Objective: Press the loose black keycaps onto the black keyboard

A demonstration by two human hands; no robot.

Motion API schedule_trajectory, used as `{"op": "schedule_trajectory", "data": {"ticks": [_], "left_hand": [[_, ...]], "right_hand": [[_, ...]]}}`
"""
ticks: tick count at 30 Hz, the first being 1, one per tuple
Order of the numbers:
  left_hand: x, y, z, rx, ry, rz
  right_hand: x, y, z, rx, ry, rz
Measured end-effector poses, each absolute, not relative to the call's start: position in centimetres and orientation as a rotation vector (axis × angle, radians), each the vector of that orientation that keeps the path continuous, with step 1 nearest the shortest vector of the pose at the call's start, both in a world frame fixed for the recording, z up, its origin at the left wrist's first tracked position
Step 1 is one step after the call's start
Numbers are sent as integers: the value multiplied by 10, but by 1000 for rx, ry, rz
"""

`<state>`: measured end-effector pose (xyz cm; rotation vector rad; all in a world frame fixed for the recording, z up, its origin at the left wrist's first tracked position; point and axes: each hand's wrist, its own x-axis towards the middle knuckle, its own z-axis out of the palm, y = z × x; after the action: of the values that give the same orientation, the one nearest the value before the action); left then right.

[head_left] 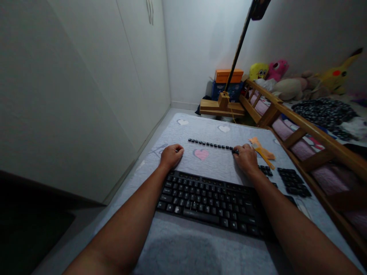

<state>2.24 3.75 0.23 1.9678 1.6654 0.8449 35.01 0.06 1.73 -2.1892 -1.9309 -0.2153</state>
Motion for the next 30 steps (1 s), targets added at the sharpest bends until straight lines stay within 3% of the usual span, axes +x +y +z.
{"op": "schedule_trajectory", "data": {"ticks": [13,20,30], "left_hand": [[22,39,0,1956,1668,844],[23,38,1,1949,1672,843],[22,38,1,1961,1660,848]], "right_hand": [[345,-2,24,-2188,-1948,-259],[336,-27,31,-2021,-2072,58],[326,-44,24,-2016,-2156,239]]}}
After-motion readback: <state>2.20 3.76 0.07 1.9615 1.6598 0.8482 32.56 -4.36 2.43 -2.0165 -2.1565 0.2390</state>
